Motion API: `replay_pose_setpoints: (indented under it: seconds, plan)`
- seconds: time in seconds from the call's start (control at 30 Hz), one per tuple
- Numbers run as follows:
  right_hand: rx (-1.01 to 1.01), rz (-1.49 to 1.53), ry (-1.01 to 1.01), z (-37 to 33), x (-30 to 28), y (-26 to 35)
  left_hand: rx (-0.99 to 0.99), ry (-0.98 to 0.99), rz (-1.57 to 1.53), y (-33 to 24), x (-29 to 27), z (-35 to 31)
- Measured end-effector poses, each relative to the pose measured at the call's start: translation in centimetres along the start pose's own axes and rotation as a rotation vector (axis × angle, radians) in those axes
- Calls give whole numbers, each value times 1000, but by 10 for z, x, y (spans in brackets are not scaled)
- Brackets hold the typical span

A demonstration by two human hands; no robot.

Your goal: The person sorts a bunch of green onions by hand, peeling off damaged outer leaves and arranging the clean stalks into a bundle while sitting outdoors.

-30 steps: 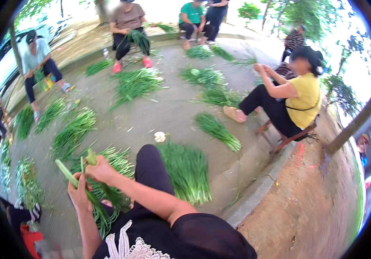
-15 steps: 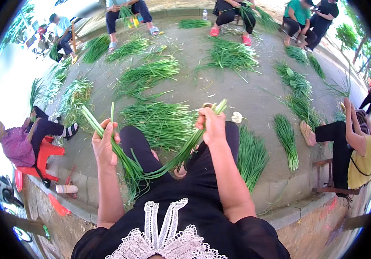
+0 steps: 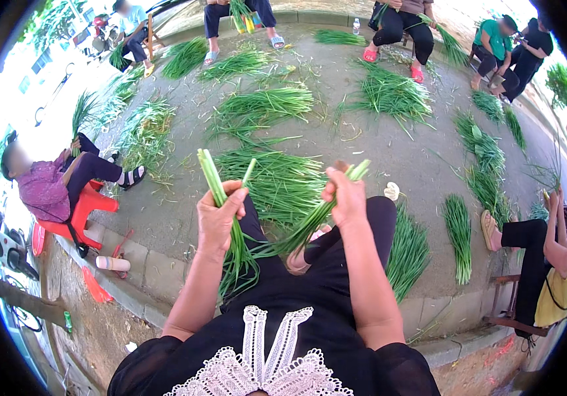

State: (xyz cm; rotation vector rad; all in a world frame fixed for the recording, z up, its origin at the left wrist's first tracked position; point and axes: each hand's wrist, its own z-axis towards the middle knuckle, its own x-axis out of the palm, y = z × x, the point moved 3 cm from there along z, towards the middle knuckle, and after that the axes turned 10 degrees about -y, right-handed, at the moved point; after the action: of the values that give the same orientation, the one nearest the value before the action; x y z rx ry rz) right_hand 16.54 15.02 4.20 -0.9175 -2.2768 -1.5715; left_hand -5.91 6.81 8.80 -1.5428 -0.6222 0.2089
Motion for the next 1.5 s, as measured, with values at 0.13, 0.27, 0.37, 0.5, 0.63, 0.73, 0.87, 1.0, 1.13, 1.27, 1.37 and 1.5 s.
replay_pose_setpoints:
  seconds: [0.13, 0.27, 0.37, 0.5, 0.63, 0.73, 0.87, 1.0, 1.13, 1.27, 1.37, 1.5]
  plan:
    - [6, -186, 203, -46, 47, -2, 59, -32, 220, -7, 6, -10]
    - [-108, -285, 272, -72, 70, -3, 451, 40, 427, -7, 20, -21]
    - [-124, -343, 278, -70, 65, -5, 503, 86, 374, -4, 22, -26]
    - [-101, -363, 321, -79, 67, 1, 33, 145, 286, 2, 19, -27]
    - [-166, -353, 358, -70, 56, -1, 243, 176, 371, -1, 17, -26]
    - [-207, -375, 316, -66, 54, -4, 339, 148, 426, 0, 13, -25]
    - [-179, -336, 383, -69, 58, 0, 308, 144, 427, -3, 12, -24]
    - [-184, -322, 426, -67, 53, 3, 186, 178, 433, -10, 13, -25]
    - [-223, -323, 359, -65, 43, 10, 196, 197, 383, -9, 21, -29]
    - [-228, -278, 233, -59, 39, 9, 141, 189, 355, -8, 31, -29]
    - [-217, -228, 321, -55, 45, 9, -27, 183, 298, -2, 33, -28]
    - [-196, -159, 328, -62, 50, 17, -155, 243, 61, 1, 41, -30]
